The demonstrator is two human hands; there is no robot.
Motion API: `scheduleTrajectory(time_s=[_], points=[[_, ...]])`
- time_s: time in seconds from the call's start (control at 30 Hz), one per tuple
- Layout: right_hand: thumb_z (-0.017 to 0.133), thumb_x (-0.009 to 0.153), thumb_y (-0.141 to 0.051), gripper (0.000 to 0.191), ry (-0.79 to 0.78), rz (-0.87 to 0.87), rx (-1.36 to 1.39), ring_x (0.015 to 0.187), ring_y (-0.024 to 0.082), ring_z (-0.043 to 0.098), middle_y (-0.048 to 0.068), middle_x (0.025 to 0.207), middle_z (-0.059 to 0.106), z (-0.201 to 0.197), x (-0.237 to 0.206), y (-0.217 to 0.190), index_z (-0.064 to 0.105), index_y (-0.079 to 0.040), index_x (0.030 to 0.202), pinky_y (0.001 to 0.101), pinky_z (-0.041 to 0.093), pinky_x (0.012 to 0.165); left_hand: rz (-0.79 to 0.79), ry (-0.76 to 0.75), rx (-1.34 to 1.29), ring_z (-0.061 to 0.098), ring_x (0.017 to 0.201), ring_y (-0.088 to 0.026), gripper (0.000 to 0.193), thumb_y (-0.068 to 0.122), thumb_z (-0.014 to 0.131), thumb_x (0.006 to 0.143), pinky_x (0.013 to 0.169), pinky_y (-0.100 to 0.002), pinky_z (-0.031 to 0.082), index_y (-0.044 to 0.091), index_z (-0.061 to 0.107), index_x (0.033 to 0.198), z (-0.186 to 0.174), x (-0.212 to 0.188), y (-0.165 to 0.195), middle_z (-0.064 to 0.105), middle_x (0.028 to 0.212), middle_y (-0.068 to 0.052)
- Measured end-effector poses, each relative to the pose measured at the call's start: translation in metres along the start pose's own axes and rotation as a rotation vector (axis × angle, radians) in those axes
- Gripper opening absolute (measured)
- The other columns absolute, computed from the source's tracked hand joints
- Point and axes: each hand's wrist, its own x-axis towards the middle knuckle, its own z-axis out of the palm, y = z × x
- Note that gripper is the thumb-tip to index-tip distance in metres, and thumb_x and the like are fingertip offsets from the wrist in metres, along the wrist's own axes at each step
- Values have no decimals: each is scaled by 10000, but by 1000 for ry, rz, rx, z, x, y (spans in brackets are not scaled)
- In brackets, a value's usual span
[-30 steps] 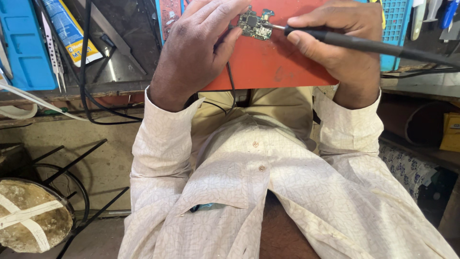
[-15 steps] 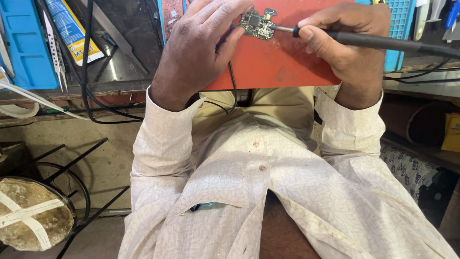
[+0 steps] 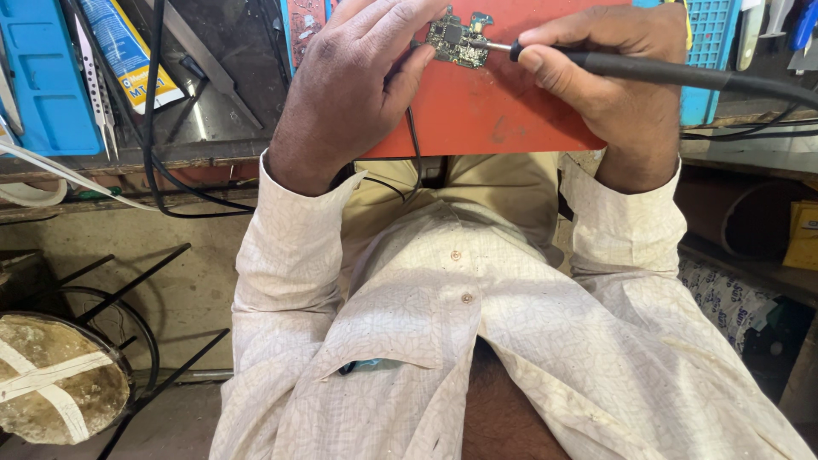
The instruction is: The person holds a small circuit board and uses a soldering iron to apply heat to specific points on the board. They switch between a red-handled and a black-handled soldering iron while working on the same board. The board remains on a red mat throughout the clip.
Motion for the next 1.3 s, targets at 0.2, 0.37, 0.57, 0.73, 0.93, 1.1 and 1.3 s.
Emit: scheduleTrajectory(time_s=[0.2, 0.37, 0.57, 0.73, 0.93, 1.1, 1.3], points=[[836, 1014, -56, 136, -13, -40, -2, 764, 126, 688, 112, 902, 751, -2, -3, 5, 786, 28, 1108, 192, 507, 644, 8, 4, 5, 634, 1171, -348, 302, 32, 671, 1051, 1054, -446, 511, 19, 606, 1346, 1, 0, -1, 684, 1191, -147], [840, 1031, -37, 122, -37, -67, -11, 760, 122, 693, 114, 912, 754, -3, -2, 4, 783, 40, 1106, 188, 514, 674, 11, 10, 5, 633, 1201, -353, 310, 29, 670, 1053, 1060, -443, 513, 18, 602, 1355, 0, 0, 0, 682, 1207, -147], [826, 976, -6, 126, -42, -66, -12, 748, 125, 681, 117, 889, 745, -4, -1, -5, 775, 55, 1075, 195, 500, 671, -5, 8, 4, 633, 1180, -327, 310, 25, 678, 1045, 1066, -436, 525, 18, 600, 1345, 0, 1, 2, 683, 1226, -145], [815, 886, -31, 134, -26, 69, 5, 692, 132, 630, 102, 830, 709, -5, 0, -13, 771, 28, 999, 230, 456, 627, -4, 0, -7, 635, 1227, -329, 334, 16, 675, 1028, 1059, -434, 524, 0, 597, 1352, -1, 3, 4, 681, 1216, -149], [826, 947, 2, 142, -40, -20, 7, 715, 135, 653, 119, 903, 721, -6, -1, -10, 776, 42, 1073, 215, 469, 635, 0, 11, -1, 633, 1192, -320, 307, 27, 675, 1039, 1060, -430, 524, 15, 601, 1336, -1, 3, 5, 678, 1223, -139], [798, 950, 46, 120, -57, -66, 16, 765, 138, 676, 123, 900, 732, -6, -4, -6, 772, 61, 1066, 213, 484, 679, -11, 5, 6, 635, 1129, -335, 274, 30, 676, 1042, 1020, -444, 522, 29, 612, 1308, -1, 2, 6, 680, 1186, -134], [791, 935, 52, 125, -47, -67, 24, 758, 137, 667, 118, 893, 724, -7, -4, -6, 772, 64, 1058, 210, 478, 673, -15, -1, 1, 631, 1135, -351, 289, 28, 680, 1034, 999, -455, 516, 29, 610, 1314, -2, 3, 6, 676, 1135, -138]])
